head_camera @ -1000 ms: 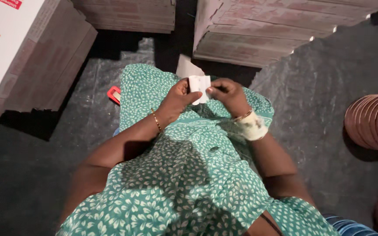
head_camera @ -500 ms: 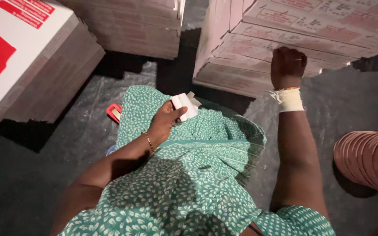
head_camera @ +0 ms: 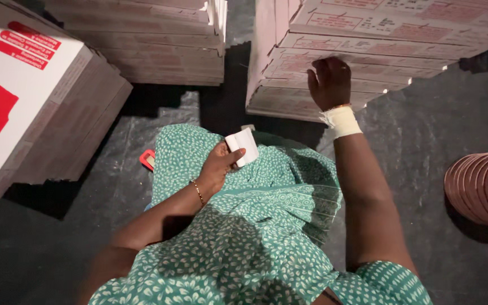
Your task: The person sits on the floor and repeatedly folds small white cardboard pieces by hand, then places them into a stack of similar items. The person handles the pieces one at a time and continues the folding and stacking process throughout the clip.
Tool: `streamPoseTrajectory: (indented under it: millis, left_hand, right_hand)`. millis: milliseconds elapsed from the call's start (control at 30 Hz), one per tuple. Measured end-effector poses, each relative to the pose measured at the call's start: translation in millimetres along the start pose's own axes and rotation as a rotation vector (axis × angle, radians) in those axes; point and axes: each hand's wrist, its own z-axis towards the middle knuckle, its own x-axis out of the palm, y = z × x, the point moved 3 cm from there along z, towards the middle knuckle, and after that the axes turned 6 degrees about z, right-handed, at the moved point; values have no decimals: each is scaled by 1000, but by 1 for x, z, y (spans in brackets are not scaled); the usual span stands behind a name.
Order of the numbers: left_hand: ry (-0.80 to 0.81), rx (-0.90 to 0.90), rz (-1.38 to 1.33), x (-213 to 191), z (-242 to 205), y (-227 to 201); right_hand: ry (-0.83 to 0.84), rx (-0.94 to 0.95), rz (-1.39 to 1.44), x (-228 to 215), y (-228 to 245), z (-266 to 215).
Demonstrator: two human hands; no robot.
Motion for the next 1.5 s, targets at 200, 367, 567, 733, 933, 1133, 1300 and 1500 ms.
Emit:
streamPoseTrajectory:
  millis: [200, 367, 567, 733, 933, 1133, 1300, 1500]
  left_hand:
    - [15, -2, 22, 6, -4, -5]
    - [-1, -1, -10, -3, -10, -7]
    - [-38, 36, 17, -15, -7, 9]
    - [-89, 101, 199, -9, 0, 10]
    - [32, 265, 53, 7, -8, -15]
    - [107, 156, -123, 3, -22, -18]
    - [128, 150, -65, 8, -19, -18]
    - [174, 190, 28, 5, -16, -9]
  right_hand:
    - [141, 202, 247, -13, -32, 10]
    - [16, 434, 336, -18, -104, -28]
    - [36, 426, 464, -25, -32, -49]
    - [381, 632, 1175, -48, 155, -75]
    - [354, 743, 1155, -71, 241, -59]
    - [249, 800, 1047, -65, 233, -56]
    - [304, 1011, 1243, -56, 222, -59]
    - [390, 1086, 1279, -53, 210, -67]
